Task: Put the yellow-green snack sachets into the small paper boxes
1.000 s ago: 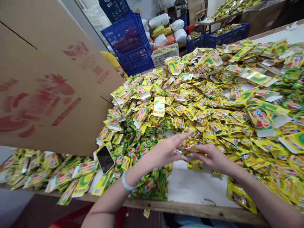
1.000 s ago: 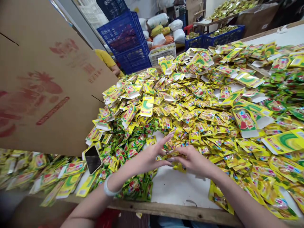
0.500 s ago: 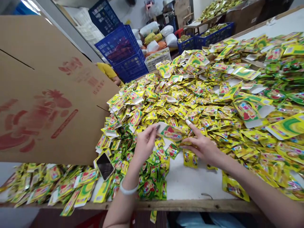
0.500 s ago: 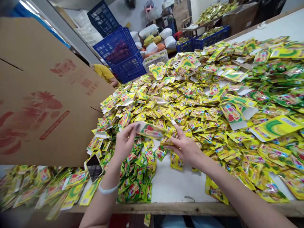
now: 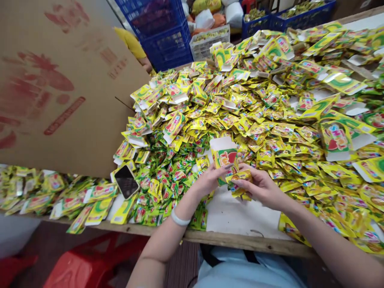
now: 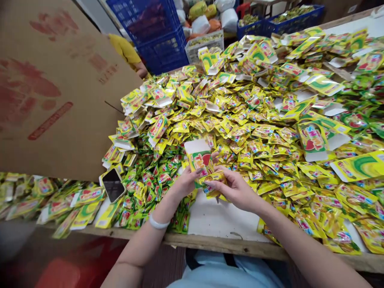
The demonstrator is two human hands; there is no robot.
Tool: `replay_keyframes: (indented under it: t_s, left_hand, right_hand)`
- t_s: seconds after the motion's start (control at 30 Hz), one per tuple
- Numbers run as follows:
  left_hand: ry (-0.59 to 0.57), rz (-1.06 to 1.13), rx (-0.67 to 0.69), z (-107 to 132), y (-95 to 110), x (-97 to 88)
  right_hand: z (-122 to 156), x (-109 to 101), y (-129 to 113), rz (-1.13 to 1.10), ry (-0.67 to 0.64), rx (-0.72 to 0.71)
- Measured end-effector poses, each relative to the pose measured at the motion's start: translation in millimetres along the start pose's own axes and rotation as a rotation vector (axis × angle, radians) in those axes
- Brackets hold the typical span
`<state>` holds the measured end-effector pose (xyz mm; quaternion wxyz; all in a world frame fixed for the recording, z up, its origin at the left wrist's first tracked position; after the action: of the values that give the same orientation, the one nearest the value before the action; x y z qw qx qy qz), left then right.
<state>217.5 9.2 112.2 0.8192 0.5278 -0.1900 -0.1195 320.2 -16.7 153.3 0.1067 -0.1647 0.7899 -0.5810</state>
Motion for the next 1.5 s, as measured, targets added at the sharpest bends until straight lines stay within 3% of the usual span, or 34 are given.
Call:
replay_keyframes:
  t_s: [0.07, 0.13, 0.23, 0.3, 0.4, 0.5, 0.63, 0.8, 0.87, 0.93, 1.0, 1.07, 1.2, 1.3, 1.4, 1.5]
  left_hand:
    - [-0.038, 0.107, -0.067, 0, -3, 2.5]
    - [-0.041, 0.184, -0.078, -2, 1, 0.7]
    - [-0.022, 0.157, -0.058, -6, 4, -4.2]
    - [-0.013, 0.061, -0.046, -9, -1, -3.7]
    - [-0.045, -0.041, -0.02, -12, -11, 7.8]
    - [-0.126, -0.055, -0.05, -8, -21, 27.3]
    - [-0.261, -0.045, -0.058, 0, -22, 48.1]
    - [-0.386, -0.071, -0.091, 1, -29, 51.6]
    - [-0.354, -0.082, -0.148, -3, -38, 44.2]
    - [-0.231, -0.078, -0.171, -9, -43, 29.9]
    - [-0.129, -0.083, -0.196, -13, -46, 19.6]
    - [-0.1, -0.112, -0.22, -12, -45, 18.7]
    - [-0.198, -0.127, -0.221, -2, -33, 33.4]
    - [-0.242, -0.075, -0.205, 1, -24, 36.1]
    - [-0.271, 0.112, -0.316, 1, -33, 32.9]
    - [-0.293, 0.24, -0.488, 4, -48, 33.3]
  right_hand:
    - [-3, -8, -12, 0.107, 0.035, -0.067]
    - [-5, -29, -20, 0.169, 0.169, -0.097]
    - [1, -69, -10, 0.09, 0.421, 0.011]
    - [8, -89, 2, 0.023, 0.52, 0.082]
    - [16, -102, 5, -0.001, 0.572, 0.071]
    - [19, -101, -6, 0.064, 0.607, 0.008]
    - [18, -92, -13, 0.185, 0.559, -0.029]
    - [11, -85, -8, 0.439, 0.363, 0.013]
    - [3, -77, -7, 0.478, 0.251, 0.013]
    - [-5, -69, -7, 0.486, 0.17, -0.001]
    - [-9, -63, -4, 0.458, 0.126, 0.016]
    - [-9, -61, 4, 0.385, 0.124, 0.061]
    - [2, -65, 23, 0.216, 0.238, 0.143]
    - [3, -64, 16, 0.3, 0.293, 0.087]
    - [-5, -51, -4, 0.494, 0.205, -0.015]
    - [-7, -40, -8, 0.537, 0.096, -0.014]
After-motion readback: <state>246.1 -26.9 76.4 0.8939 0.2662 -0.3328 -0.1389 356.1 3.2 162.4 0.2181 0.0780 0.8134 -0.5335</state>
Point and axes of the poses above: each hand's wrist, its own z-axis away from the middle knuckle, its own x-axis out of the palm, y = z × x, the point moved 9 cm from there along -z, towards the middle knuckle, and after that the axes turned 7 degrees about -x, right-handed, at the moved point
